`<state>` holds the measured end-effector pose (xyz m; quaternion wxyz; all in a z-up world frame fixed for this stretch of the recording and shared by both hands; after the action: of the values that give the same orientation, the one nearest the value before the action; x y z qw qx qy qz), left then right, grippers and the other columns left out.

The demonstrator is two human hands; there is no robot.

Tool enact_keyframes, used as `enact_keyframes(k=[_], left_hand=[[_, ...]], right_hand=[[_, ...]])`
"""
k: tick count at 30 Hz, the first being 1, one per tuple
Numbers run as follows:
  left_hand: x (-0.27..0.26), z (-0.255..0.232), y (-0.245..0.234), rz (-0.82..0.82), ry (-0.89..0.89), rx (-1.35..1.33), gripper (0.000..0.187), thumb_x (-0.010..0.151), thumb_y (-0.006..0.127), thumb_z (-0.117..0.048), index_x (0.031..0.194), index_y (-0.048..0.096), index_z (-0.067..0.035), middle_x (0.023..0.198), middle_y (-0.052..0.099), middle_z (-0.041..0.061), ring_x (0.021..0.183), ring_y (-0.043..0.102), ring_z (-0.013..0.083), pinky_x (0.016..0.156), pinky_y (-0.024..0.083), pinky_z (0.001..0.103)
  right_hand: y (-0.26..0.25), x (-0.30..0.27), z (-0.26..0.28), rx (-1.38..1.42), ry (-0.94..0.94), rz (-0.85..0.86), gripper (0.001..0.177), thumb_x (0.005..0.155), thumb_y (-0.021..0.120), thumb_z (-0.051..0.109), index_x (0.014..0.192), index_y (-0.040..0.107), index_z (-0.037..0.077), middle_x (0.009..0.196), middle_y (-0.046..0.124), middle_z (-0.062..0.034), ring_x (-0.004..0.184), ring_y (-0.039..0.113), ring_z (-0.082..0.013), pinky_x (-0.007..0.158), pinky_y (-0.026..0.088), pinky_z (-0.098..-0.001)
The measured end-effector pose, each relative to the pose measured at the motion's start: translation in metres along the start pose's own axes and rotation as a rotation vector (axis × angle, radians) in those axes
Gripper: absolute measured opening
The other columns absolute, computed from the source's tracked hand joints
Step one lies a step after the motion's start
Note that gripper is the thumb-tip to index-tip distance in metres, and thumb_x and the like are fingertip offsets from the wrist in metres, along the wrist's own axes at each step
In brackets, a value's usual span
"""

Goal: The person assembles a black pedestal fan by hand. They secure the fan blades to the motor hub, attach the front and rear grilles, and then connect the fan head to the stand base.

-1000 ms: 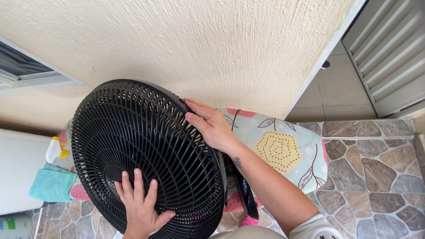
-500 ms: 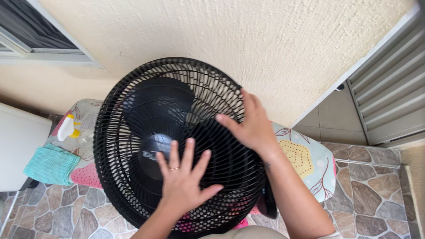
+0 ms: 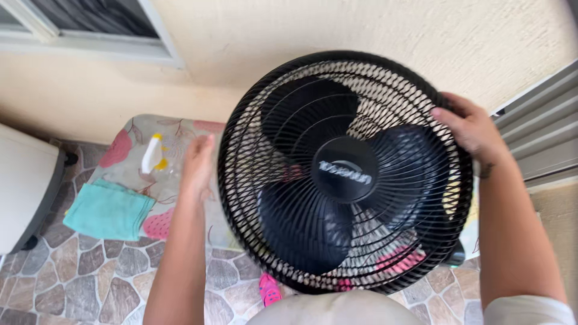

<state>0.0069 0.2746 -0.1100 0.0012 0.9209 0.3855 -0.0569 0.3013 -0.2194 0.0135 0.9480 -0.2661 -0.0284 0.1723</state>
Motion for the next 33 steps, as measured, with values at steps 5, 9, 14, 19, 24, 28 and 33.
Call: enact_keyframes(k=[5,9,14,19,24,28,33], left_hand=[[0.009,0.094,0.041,0.234,-0.395,-0.597,0.045,0.103,0.057,-0.035,0.127,0.065,0.002,0.115,0.071,0.011,0.098,0.065,0.0197,0.085,0.055,0.034],[0.017,0.098,0.051,0.136,-0.353,-0.698,0.037,0.101,0.06,-0.025,0.123,0.066,0.004,0.111,0.072,0.012,0.095,0.067,0.0184,0.084,0.056,0.033],[0.014,0.084,0.052,0.032,-0.298,-0.59,0.032,0.099,0.061,-0.021,0.113,0.073,0.005,0.104,0.075,0.011,0.089,0.067,0.0168,0.081,0.054,0.031],[0.007,0.066,0.053,0.053,-0.328,-0.585,0.031,0.101,0.058,-0.021,0.105,0.072,0.006,0.095,0.074,0.01,0.081,0.065,0.0178,0.076,0.053,0.033],[-0.016,0.056,0.058,0.041,-0.492,-0.636,0.033,0.101,0.057,-0.022,0.115,0.068,0.005,0.104,0.073,0.012,0.09,0.066,0.017,0.08,0.053,0.032],[-0.045,0.045,0.057,0.312,-0.494,-0.958,0.035,0.102,0.052,-0.015,0.127,0.063,0.007,0.112,0.071,0.013,0.095,0.066,0.0174,0.086,0.054,0.033],[-0.063,0.053,0.043,0.586,-0.594,-0.804,0.033,0.103,0.057,-0.011,0.127,0.064,0.009,0.109,0.072,0.012,0.095,0.068,0.0168,0.081,0.058,0.034]], right_hand=[[-0.021,0.002,0.001,-0.285,0.006,-0.148,0.064,0.095,0.08,0.036,0.141,0.061,-0.004,0.129,0.069,-0.0174,0.115,0.066,-0.0228,0.099,0.051,-0.0339],[-0.024,0.006,0.012,-0.666,0.041,-0.276,0.057,0.104,0.071,0.045,0.131,0.066,-0.005,0.12,0.069,-0.026,0.111,0.066,-0.0357,0.095,0.051,-0.0444],[0.027,0.019,0.035,-0.905,0.147,-0.305,0.063,0.119,0.041,0.051,0.128,0.069,-0.004,0.127,0.067,-0.0343,0.121,0.06,-0.0515,0.11,0.045,-0.0612],[0.141,0.001,0.099,-0.99,0.093,-0.064,0.099,0.095,0.045,0.074,0.162,0.023,0.005,0.164,0.01,-0.0367,0.152,0.006,-0.0579,0.115,0.005,-0.0776],[0.278,-0.044,0.156,-1.062,-0.149,0.119,0.116,0.083,0.045,0.086,0.163,0.019,0.005,0.162,0.007,-0.0399,0.151,0.003,-0.0574,0.111,0.004,-0.0789],[0.307,-0.055,0.184,-1.067,-0.232,0.11,0.116,0.082,0.051,0.084,0.164,0.025,0.006,0.163,0.01,-0.0396,0.152,0.006,-0.0583,0.114,0.006,-0.0777],[0.289,-0.078,0.189,-1.003,-0.315,0.162,0.112,0.081,0.052,0.081,0.163,0.031,0.008,0.167,0.013,-0.0372,0.154,0.008,-0.0567,0.118,0.007,-0.0724]])
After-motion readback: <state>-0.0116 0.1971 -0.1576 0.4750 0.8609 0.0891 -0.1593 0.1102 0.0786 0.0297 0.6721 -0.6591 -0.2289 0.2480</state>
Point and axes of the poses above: each hand's wrist, its own x-axis towards the middle knuckle, its own y-axis out of the palm, z = x × y, the point moved 7 cm from there along x, towards the middle knuckle
